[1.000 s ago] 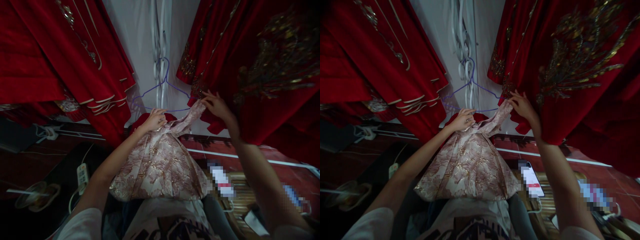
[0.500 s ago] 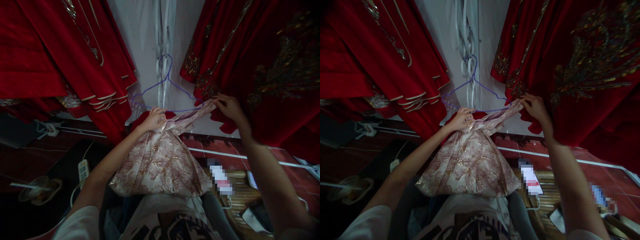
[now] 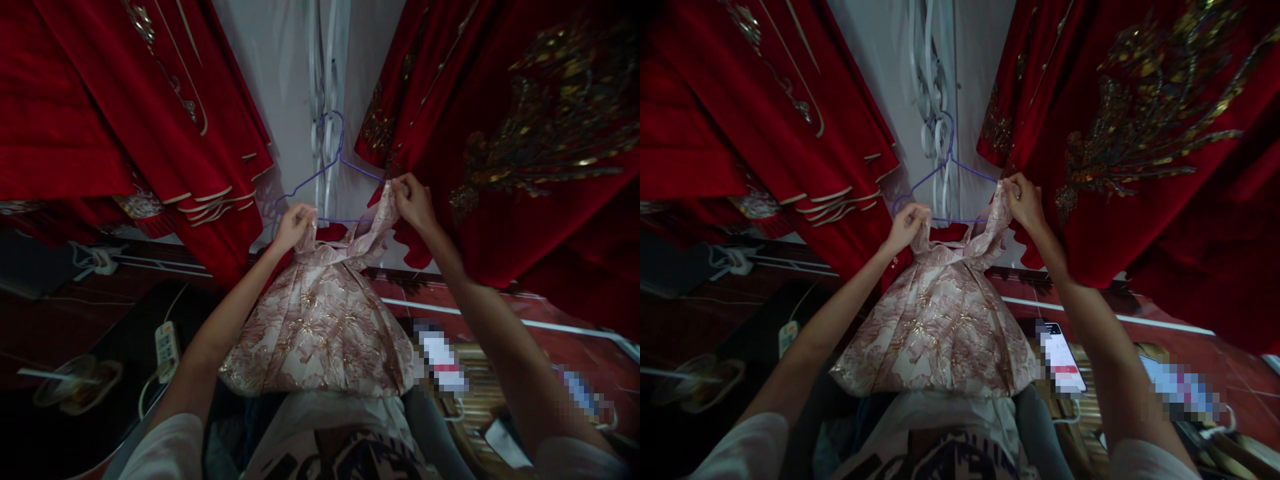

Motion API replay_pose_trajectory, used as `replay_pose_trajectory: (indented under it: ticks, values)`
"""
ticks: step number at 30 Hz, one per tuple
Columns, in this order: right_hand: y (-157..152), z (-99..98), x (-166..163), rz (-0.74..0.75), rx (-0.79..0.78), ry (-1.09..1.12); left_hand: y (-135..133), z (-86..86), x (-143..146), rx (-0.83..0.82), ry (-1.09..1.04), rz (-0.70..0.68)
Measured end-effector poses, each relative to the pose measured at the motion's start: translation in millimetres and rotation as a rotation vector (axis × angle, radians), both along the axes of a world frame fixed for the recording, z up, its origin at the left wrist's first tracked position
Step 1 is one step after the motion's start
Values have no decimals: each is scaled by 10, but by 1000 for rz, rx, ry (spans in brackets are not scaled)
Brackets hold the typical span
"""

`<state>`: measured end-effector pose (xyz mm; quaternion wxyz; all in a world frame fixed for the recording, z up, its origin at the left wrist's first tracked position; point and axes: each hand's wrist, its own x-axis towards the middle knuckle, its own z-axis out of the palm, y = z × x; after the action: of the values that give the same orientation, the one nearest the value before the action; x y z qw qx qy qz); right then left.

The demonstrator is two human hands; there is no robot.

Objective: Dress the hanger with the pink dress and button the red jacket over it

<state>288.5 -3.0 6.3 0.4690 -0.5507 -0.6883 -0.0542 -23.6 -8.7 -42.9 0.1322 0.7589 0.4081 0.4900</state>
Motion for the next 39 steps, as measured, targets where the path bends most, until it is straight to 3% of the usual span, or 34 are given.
replay_pose_trajectory:
  ticks: [4,7,11,16,19,23,27,30,32,35,37,39]
  values:
    - [-25,29,11,47,-12,35,254,-261,-612,59,-164,508]
    - [-18,30,4,62,-21,49,325,-512,-905,-35,-226,626]
    - [34,-5,15,69,-56,39,318,-686,-977,-135,-297,567]
    - [48,-1,48,58,-61,28,339,-616,-924,-45,-313,513]
    - [8,24,48,53,-60,26,367,-464,-896,11,-269,481]
    - [-35,19,31,59,-57,21,375,-136,-749,94,-189,414]
    - [-23,-10,35,68,-61,34,362,202,-540,84,-113,206]
    - [4,-19,55,85,-66,45,363,293,-569,1,-108,85]
    - [26,-26,63,101,-77,47,359,219,-711,-63,-204,85]
    - [69,-54,58,118,-77,57,289,-72,-992,-292,-297,86]
    - [105,-79,53,122,-77,65,187,-317,-1147,-468,-99,10]
    - [141,-101,54,128,-79,71,75,-532,-1244,-459,169,-75]
